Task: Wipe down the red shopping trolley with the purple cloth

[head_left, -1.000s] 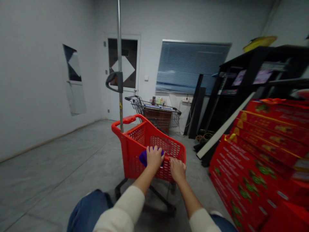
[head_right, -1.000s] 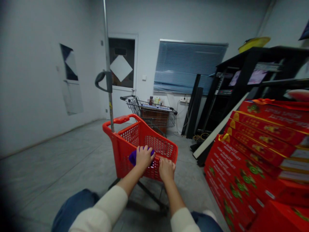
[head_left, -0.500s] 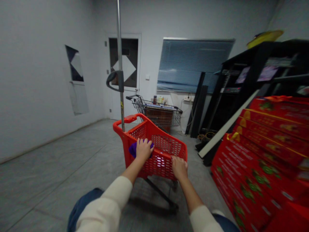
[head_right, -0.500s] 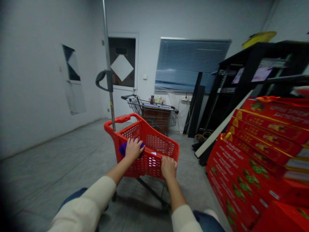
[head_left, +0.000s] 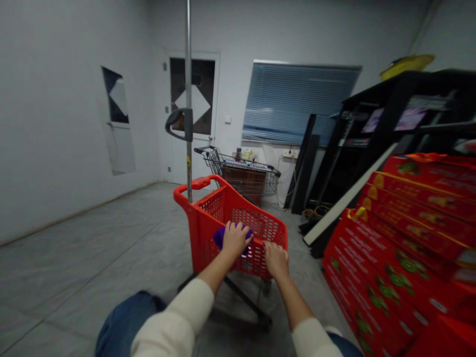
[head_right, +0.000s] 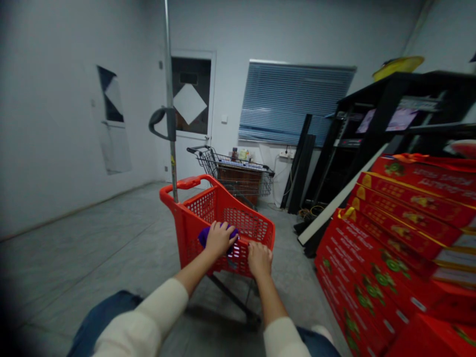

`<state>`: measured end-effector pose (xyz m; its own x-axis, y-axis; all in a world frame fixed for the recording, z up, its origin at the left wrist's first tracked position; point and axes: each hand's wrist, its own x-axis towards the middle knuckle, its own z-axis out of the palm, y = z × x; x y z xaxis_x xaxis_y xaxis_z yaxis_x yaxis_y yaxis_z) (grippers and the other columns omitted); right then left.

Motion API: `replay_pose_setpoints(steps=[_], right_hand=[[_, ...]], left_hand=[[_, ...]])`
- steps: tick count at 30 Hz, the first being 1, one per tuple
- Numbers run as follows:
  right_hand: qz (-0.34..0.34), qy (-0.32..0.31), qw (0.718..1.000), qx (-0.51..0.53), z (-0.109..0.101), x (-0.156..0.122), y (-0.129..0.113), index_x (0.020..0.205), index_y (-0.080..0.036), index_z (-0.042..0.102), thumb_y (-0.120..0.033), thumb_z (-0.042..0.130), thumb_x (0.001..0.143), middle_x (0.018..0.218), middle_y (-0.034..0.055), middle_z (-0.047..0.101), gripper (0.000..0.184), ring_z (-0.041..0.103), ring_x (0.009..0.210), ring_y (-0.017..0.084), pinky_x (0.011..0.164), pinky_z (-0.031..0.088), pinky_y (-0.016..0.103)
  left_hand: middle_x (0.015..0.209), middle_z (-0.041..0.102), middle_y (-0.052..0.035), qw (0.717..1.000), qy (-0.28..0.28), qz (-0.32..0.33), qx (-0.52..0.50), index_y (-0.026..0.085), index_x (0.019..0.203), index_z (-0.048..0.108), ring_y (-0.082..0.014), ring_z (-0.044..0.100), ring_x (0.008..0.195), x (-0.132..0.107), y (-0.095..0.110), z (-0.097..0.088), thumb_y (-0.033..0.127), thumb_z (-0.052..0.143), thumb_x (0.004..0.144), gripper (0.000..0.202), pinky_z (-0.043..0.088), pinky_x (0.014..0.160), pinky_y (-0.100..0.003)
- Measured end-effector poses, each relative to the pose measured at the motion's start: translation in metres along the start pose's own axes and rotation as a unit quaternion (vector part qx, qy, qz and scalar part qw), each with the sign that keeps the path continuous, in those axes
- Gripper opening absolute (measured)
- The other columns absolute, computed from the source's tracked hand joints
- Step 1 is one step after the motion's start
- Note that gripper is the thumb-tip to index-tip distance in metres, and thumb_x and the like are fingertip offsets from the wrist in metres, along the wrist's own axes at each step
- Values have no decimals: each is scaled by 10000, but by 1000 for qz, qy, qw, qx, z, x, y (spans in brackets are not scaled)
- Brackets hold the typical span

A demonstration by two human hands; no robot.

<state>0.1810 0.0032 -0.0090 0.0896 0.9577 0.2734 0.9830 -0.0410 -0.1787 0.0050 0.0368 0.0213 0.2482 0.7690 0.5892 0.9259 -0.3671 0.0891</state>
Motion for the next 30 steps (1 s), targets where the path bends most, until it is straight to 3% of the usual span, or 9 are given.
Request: replay_pose_setpoints(steps=[5, 8, 12, 16, 21, 24, 27, 30], right_hand=[[11, 15, 1000, 0, -1, -6, -10, 1250, -264, 610, -319, 271, 1016, 1193, 77, 668, 415, 583, 1100, 205, 958, 357, 348], [4, 17, 1000, 20, -1, -10, -19, 1320, -249, 564, -298, 284, 1009, 1243, 78, 654, 421, 574, 1142, 196, 975, 360, 338], [-55, 4, 997, 56, -1, -10, -16, 1360, -215, 537, -258, 275, 1002, 1336, 61, 610, 445, 515, 1244, 179, 1051, 323, 323], [-87, 12, 995, 42, 9, -8, -1, 1244, -212, 638, -253, 272, 1001, 1298, 47, 637, 441, 436, 1321, 219, 1142, 215, 384], [-105, 16, 994, 35, 24, -5, 1, 1198, -210, 660, -220, 227, 1001, 1214, 61, 669, 476, 508, 1216, 212, 1086, 290, 348], [-122, 17, 992, 29, 24, -4, 0, 1191, -201, 656, -208, 226, 1000, 1180, 80, 667, 471, 533, 1162, 204, 1047, 319, 327], [-128, 9, 991, 31, 22, -4, 2, 1178, -182, 655, -203, 238, 998, 1166, 84, 664, 454, 532, 1147, 203, 1043, 314, 320], [-124, 12, 991, 45, 22, -4, 3, 1159, -198, 659, -201, 243, 1000, 1159, 74, 663, 445, 534, 1136, 190, 1031, 312, 295]], left_hand=[[1013, 633, -80, 999, 6, -13, 28, 278, 1022, 681, -261, 522, 1036, 8, -52, -18, 479, 509, 910, 288, 245, 1094, -473], [1033, 637, -78, 998, 11, -35, 42, 282, 1021, 687, -268, 516, 1065, 10, -66, -20, 480, 517, 902, 287, 231, 1106, -473], [1097, 631, -77, 995, 12, -77, 55, 280, 1027, 692, -282, 497, 1115, 13, -74, -20, 464, 533, 895, 277, 241, 1097, -476], [1083, 625, -76, 997, -17, -69, 30, 270, 1020, 688, -266, 511, 1069, 8, -58, -15, 486, 536, 891, 295, 283, 1059, -465], [1071, 614, -61, 998, -4, -50, -26, 280, 1059, 667, -256, 491, 1083, -12, 2, 6, 498, 512, 906, 308, 274, 1077, -464], [1068, 613, -56, 999, -2, -26, -43, 292, 1085, 662, -253, 491, 1071, -19, 21, 13, 514, 504, 908, 325, 286, 1072, -456], [1061, 614, -52, 999, -23, 21, -43, 307, 1125, 652, -240, 508, 1036, -15, 9, 8, 531, 497, 909, 347, 324, 1031, -429], [1037, 618, -55, 999, -38, 20, -21, 290, 1074, 670, -232, 523, 1016, -5, -22, -2, 532, 483, 917, 344, 331, 1014, -422]])
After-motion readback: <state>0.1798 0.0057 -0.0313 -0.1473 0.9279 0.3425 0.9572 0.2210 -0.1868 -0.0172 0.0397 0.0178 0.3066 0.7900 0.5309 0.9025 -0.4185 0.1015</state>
